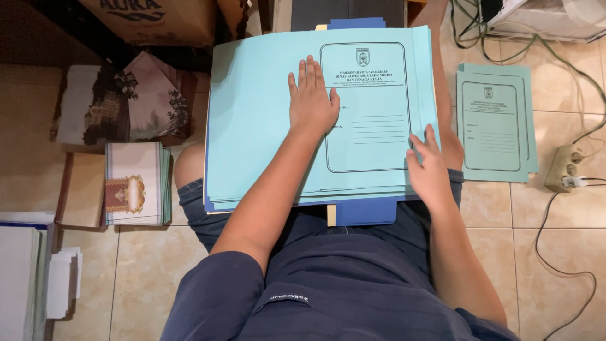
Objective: The person is pressing down on a stack of light blue folders to flatten them and flipping through the stack to organize them.
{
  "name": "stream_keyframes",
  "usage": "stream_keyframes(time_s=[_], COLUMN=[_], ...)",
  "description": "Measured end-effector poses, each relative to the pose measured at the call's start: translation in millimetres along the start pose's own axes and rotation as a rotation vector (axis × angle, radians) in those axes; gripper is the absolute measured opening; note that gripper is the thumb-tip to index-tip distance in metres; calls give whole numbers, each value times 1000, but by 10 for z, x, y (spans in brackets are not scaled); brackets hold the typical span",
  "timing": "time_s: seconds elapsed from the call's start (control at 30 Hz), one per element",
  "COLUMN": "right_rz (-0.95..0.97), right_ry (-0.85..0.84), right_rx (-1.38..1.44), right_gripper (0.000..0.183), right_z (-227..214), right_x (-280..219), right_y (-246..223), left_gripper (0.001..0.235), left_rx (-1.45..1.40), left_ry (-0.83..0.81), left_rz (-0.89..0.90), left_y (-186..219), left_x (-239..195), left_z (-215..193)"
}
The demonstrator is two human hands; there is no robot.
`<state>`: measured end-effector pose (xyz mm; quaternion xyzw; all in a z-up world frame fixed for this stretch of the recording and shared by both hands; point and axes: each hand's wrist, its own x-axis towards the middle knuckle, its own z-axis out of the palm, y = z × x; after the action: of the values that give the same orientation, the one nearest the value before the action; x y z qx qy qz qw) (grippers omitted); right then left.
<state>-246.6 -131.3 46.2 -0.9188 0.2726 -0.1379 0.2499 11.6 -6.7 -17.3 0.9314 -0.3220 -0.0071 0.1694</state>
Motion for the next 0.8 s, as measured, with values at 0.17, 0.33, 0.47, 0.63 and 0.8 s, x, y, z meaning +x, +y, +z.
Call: stream_keyframes(time_s=[0.17, 0.33, 0.47, 0.63, 0.8], right_rz=[221, 260, 329, 36, -271], right_ry=[-97, 110, -382, -445, -459], right_rx=[586, 1020, 2052, 1353, 423], right_gripper=[48, 35, 63, 66, 71], right_z=[-92, -163, -21, 478, 875], right_x=[18, 126, 312, 596, 680], right_y=[-60, -27, 273, -282, -836], left_gripper=[73, 73, 72, 67, 55], left_rx=[-6, -29, -22, -105, -310], left_ry=[-10, -4, -21, 23, -14], left_rz=[-1, 17, 21, 3, 13], left_y=[20, 18, 13, 9, -617], left_x=[-22, -26, -36, -62, 124], left_z=[-61, -75, -87, -121, 169])
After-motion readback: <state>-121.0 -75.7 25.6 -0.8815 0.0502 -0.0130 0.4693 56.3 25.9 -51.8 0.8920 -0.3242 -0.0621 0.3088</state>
